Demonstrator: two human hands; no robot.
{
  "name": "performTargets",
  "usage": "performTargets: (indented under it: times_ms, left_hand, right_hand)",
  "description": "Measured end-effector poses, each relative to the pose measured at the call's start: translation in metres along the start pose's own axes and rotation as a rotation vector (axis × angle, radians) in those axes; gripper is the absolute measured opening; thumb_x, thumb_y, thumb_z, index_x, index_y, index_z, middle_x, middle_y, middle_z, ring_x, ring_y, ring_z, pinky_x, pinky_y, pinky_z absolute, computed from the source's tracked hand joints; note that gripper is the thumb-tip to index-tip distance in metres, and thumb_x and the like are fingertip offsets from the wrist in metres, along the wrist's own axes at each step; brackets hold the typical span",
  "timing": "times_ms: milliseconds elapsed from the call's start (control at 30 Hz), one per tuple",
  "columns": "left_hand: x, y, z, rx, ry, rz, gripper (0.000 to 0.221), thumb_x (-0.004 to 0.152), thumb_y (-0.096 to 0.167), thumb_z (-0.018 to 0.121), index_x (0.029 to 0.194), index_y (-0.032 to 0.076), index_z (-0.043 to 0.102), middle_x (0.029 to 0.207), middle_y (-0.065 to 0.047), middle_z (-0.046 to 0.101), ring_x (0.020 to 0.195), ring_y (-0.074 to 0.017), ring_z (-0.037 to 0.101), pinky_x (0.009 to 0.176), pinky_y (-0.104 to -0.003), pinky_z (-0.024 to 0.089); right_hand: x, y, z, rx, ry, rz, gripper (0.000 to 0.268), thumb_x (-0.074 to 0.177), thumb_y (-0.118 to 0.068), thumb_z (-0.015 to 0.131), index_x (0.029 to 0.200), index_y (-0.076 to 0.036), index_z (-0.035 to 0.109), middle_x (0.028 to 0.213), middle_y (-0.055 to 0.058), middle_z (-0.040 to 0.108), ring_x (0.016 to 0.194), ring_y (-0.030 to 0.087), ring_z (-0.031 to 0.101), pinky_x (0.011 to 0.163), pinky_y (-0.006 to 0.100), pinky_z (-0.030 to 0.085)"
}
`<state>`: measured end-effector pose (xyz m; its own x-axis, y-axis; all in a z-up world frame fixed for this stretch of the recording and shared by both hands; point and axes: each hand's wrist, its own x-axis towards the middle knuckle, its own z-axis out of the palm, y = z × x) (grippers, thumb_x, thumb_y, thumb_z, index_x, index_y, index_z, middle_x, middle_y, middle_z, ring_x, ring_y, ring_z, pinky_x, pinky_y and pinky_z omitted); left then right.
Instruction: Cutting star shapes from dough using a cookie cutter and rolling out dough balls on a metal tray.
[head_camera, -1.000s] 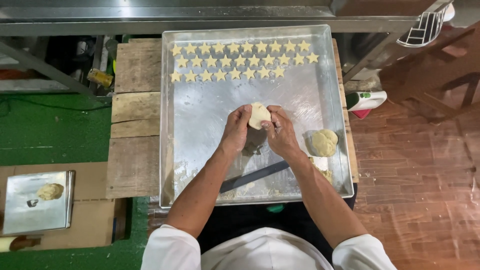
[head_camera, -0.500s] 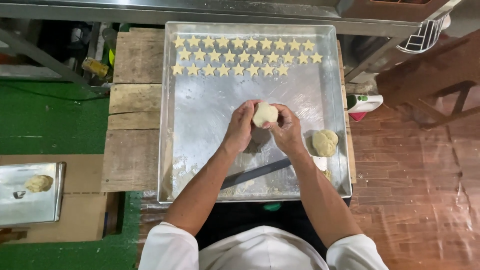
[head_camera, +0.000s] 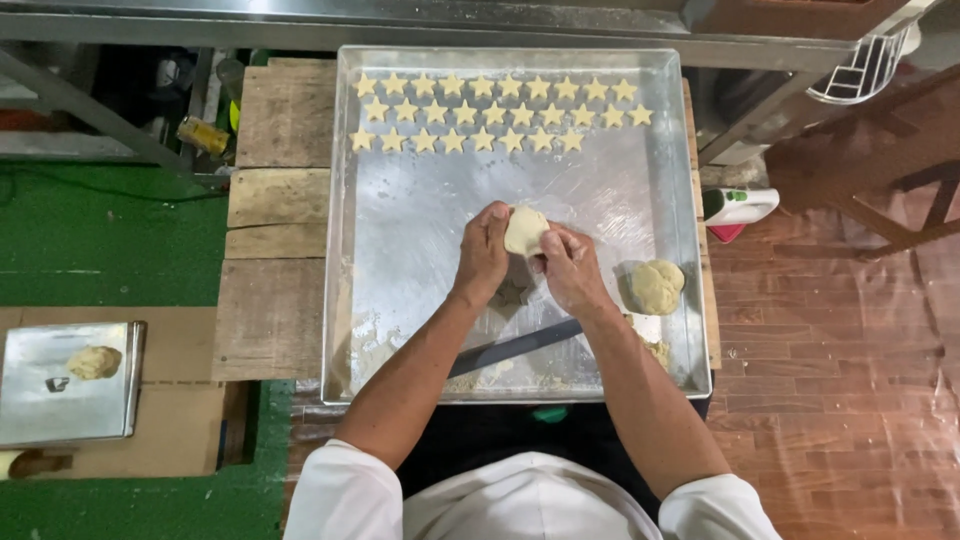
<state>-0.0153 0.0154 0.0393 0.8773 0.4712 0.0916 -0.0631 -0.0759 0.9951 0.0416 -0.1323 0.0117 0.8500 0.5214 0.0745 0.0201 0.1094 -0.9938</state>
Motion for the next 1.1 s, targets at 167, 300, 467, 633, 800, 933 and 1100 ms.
performTargets:
  times_ms: [167, 300, 467, 633, 800, 933, 1100]
  left_hand:
    - [-0.003, 0.03, -0.007, -0.188, 0.051, -0.02, 0.039, 0.103, 0.04, 0.06, 0.122, 0.006, 0.064, 0.101, -0.007, 0.068, 0.094, -0.0145, 0.062, 0.086, -0.034, 0.053]
    - [-0.003, 0.011, -0.002, -0.119, -0.051, 0.024, 0.05, 0.1, 0.046, 0.069, 0.126, 0.003, 0.069, 0.112, -0.017, 0.07, 0.105, -0.0235, 0.068, 0.092, -0.043, 0.057]
    - [0.008, -0.012, -0.003, -0.053, -0.074, 0.026, 0.041, 0.104, 0.048, 0.059, 0.108, 0.009, 0.07, 0.088, -0.008, 0.067, 0.088, -0.0164, 0.065, 0.08, -0.038, 0.056]
    - [0.002, 0.055, -0.029, -0.01, 0.001, -0.066, 0.04, 0.102, 0.049, 0.059, 0.107, 0.01, 0.065, 0.091, -0.011, 0.066, 0.09, -0.0217, 0.064, 0.083, -0.041, 0.054]
    - [0.014, 0.042, -0.042, -0.479, 0.068, -0.182, 0.045, 0.106, 0.036, 0.053, 0.134, 0.001, 0.051, 0.107, -0.008, 0.061, 0.096, -0.0133, 0.064, 0.087, -0.026, 0.058]
    - [0.01, 0.032, -0.055, -0.378, -0.01, -0.185, 0.046, 0.101, 0.019, 0.065, 0.14, 0.003, 0.048, 0.114, -0.016, 0.063, 0.099, -0.0203, 0.066, 0.089, -0.031, 0.057]
    - [-0.019, 0.057, -0.054, -0.004, -0.214, -0.247, 0.056, 0.096, 0.025, 0.068, 0.145, 0.008, 0.047, 0.115, -0.024, 0.07, 0.096, -0.0277, 0.071, 0.083, -0.041, 0.058]
  right_hand:
    - [0.008, -0.011, 0.014, 0.298, 0.112, -0.133, 0.032, 0.101, -0.012, 0.066, 0.127, 0.008, 0.062, 0.091, 0.01, 0.062, 0.071, 0.012, 0.06, 0.063, 0.024, 0.054]
    - [0.011, -0.002, 0.002, 0.15, 0.097, -0.207, 0.041, 0.096, -0.019, 0.076, 0.126, 0.005, 0.059, 0.09, 0.009, 0.065, 0.077, 0.013, 0.065, 0.072, 0.025, 0.056]
    - [0.007, -0.014, -0.004, -0.039, 0.063, -0.096, 0.033, 0.104, -0.021, 0.064, 0.127, -0.002, 0.048, 0.093, 0.009, 0.066, 0.08, 0.014, 0.065, 0.076, 0.027, 0.057]
    - [-0.014, -0.037, 0.018, -0.831, -0.047, -0.234, 0.048, 0.086, -0.044, 0.083, 0.116, -0.011, 0.064, 0.096, 0.016, 0.073, 0.093, 0.035, 0.073, 0.077, 0.043, 0.058]
    - [-0.025, -0.046, 0.02, -1.365, -0.539, -0.19, 0.05, 0.075, -0.039, 0.085, 0.116, -0.02, 0.065, 0.1, 0.0, 0.067, 0.096, 0.021, 0.068, 0.079, 0.037, 0.058]
    - [-0.019, -0.021, -0.008, -1.398, -0.519, -0.282, 0.045, 0.086, -0.014, 0.076, 0.127, -0.017, 0.06, 0.098, 0.003, 0.068, 0.089, 0.019, 0.072, 0.081, 0.031, 0.059]
    - [0.003, -0.036, -0.057, -1.475, -0.151, -0.266, 0.048, 0.085, -0.021, 0.069, 0.132, -0.022, 0.062, 0.101, 0.005, 0.071, 0.09, 0.026, 0.074, 0.078, 0.04, 0.062]
